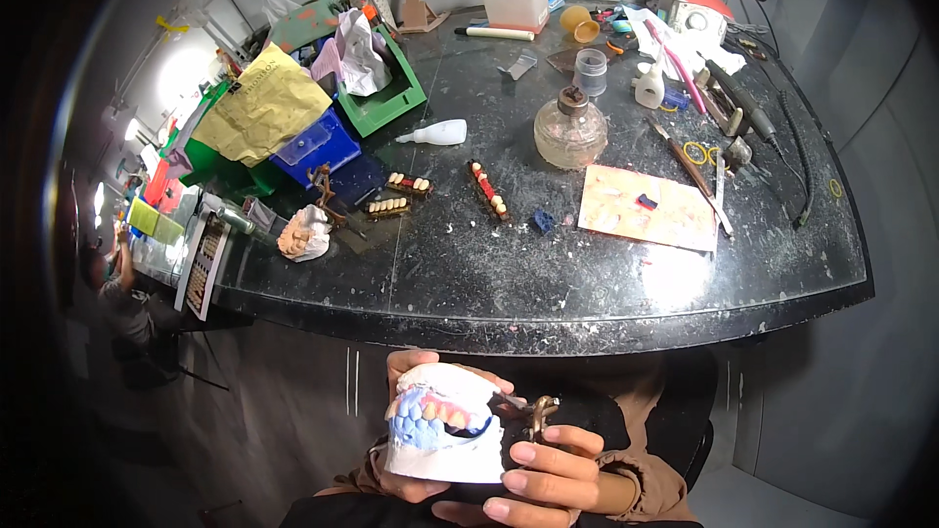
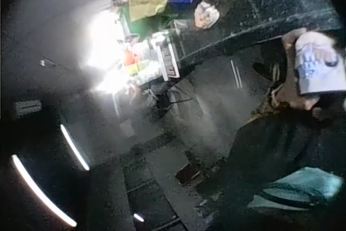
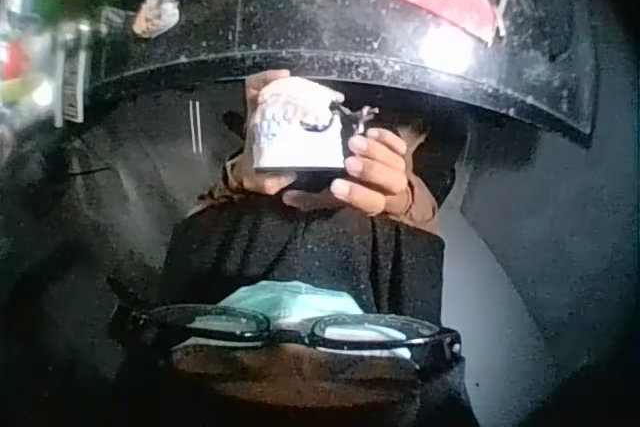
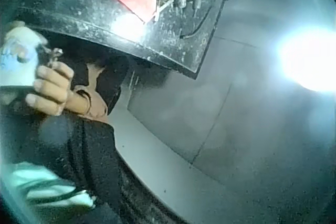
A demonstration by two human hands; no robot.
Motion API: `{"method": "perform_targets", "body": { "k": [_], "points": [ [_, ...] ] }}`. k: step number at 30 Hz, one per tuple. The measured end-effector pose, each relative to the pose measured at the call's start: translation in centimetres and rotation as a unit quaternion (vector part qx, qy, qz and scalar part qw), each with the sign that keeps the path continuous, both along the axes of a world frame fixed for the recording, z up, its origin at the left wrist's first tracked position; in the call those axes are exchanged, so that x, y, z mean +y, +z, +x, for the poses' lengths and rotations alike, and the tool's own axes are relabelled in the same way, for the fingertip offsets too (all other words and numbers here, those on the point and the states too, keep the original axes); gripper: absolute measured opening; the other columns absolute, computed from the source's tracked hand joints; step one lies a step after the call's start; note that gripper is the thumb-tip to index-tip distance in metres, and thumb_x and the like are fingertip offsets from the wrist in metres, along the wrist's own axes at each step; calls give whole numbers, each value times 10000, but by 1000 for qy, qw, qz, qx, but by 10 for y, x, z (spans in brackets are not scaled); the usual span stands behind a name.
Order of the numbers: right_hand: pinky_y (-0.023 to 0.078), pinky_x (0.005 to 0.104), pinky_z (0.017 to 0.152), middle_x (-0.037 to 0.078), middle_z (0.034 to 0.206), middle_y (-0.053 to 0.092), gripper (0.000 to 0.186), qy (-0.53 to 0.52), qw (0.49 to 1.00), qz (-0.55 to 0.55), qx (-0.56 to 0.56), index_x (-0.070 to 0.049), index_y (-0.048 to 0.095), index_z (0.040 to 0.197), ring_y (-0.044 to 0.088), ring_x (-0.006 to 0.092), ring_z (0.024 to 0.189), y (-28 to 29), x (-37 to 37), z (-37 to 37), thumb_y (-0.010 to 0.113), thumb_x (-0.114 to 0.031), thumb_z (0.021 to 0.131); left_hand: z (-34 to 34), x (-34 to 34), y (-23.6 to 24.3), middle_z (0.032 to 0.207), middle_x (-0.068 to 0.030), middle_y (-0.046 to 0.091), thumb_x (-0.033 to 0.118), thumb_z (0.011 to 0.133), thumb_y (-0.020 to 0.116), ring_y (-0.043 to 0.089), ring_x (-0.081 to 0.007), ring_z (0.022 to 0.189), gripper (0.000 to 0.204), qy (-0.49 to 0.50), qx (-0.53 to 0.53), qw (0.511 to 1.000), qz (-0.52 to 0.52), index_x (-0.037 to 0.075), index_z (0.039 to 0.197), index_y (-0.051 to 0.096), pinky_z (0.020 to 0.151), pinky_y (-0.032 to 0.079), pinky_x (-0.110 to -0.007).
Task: The person shapes a small piece of material with a rotating tool, then applies material to a dental model and fits simulated teeth into the model.
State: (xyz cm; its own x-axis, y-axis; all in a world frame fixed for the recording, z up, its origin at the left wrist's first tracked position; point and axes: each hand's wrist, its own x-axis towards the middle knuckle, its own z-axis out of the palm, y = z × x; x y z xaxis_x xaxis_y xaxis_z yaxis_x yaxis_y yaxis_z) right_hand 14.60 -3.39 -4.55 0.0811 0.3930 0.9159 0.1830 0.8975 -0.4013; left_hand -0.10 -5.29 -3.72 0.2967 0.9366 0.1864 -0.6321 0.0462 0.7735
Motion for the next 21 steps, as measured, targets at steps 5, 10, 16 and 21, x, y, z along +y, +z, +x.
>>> {"method": "perform_targets", "body": {
  "k": [5, 10, 16, 21],
  "points": [
    [409, 399, 832, -5, 1002, 416, 322, 39, 996, 21, -74, -259, 551, 1014, 536, 163, 925, -14, 2, 20, 691, -243, 725, 5, -1, -3, 1270, -268, 355, 30, 608, 629, 443, -278, 1148, 825, -49, -98, 993, -47, 8, 1266, 133, 981, 360, -372],
    [391, 426, 859, 9, 1027, 404, 292, 62, 994, 38, -82, -254, 549, 1071, 533, 181, 968, -23, 4, 24, 612, -208, 789, 5, 2, -6, 1265, -281, 367, 81, 637, 572, 447, -302, 1146, 732, -87, -175, 976, -97, -27, 1252, 191, 988, 347, -395],
    [376, 454, 881, 9, 1042, 416, 330, 65, 994, 26, -83, -259, 523, 1140, 522, 179, 1003, -18, -2, 23, 576, -224, 816, 4, 5, -6, 1258, -295, 382, 143, 672, 504, 452, -331, 1142, 649, -136, -272, 936, -177, -69, 1235, 260, 996, 332, -423],
    [385, 458, 871, 2, 1056, 428, 326, 54, 993, 31, -101, -241, 509, 1167, 514, 170, 1004, -19, -4, 27, 538, -260, 842, 2, 8, -6, 1253, -308, 394, 194, 701, 447, 456, -355, 1140, 613, -168, -362, 875, -275, -103, 1221, 317, 1002, 319, -446]
  ]
}}
